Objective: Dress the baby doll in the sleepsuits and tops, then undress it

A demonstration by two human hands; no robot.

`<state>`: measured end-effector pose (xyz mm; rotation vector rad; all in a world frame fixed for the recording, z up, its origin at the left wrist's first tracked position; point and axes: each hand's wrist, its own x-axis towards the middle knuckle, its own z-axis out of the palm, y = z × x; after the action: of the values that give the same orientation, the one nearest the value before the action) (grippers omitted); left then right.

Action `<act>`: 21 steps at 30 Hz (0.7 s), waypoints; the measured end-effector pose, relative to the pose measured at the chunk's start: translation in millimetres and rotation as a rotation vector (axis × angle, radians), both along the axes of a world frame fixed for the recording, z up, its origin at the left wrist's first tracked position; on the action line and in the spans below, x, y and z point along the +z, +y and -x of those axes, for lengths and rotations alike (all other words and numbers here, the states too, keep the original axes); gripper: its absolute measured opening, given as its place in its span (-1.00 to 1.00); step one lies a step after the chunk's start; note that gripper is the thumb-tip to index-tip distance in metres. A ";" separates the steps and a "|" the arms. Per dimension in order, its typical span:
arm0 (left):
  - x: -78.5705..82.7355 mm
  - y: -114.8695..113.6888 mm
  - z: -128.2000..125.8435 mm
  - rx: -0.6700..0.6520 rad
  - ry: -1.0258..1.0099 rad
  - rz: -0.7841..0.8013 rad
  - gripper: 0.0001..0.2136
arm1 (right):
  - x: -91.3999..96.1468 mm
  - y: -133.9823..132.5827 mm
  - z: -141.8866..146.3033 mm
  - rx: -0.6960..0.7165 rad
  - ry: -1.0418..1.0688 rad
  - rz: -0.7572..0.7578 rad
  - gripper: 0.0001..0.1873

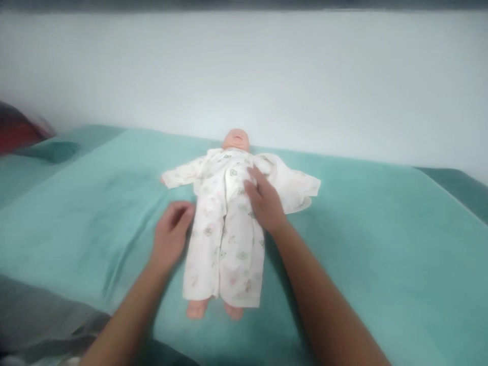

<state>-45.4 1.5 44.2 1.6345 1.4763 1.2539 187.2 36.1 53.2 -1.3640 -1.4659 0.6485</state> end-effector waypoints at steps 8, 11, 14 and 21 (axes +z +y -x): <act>-45.8 -133.4 7.1 -0.219 0.064 -0.119 -0.53 | -33.2 -153.6 13.1 0.064 -0.163 -0.053 -0.60; -54.5 -142.4 -9.5 -0.143 0.180 -0.212 -0.51 | -43.3 -178.5 16.2 -0.003 -0.182 -0.023 -0.68; -53.6 -141.1 -19.1 -0.079 0.180 -0.302 -0.56 | -40.9 -183.3 19.8 0.084 -0.213 -0.009 -0.68; -57.0 -132.4 -16.2 0.044 0.251 -0.434 -0.68 | -38.2 -180.5 25.4 0.153 -0.415 -0.045 -0.66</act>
<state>-29.2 -130.9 -12.8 2.1167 1.4596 1.5172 161.8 -144.5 15.0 -1.4165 -1.9175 0.4386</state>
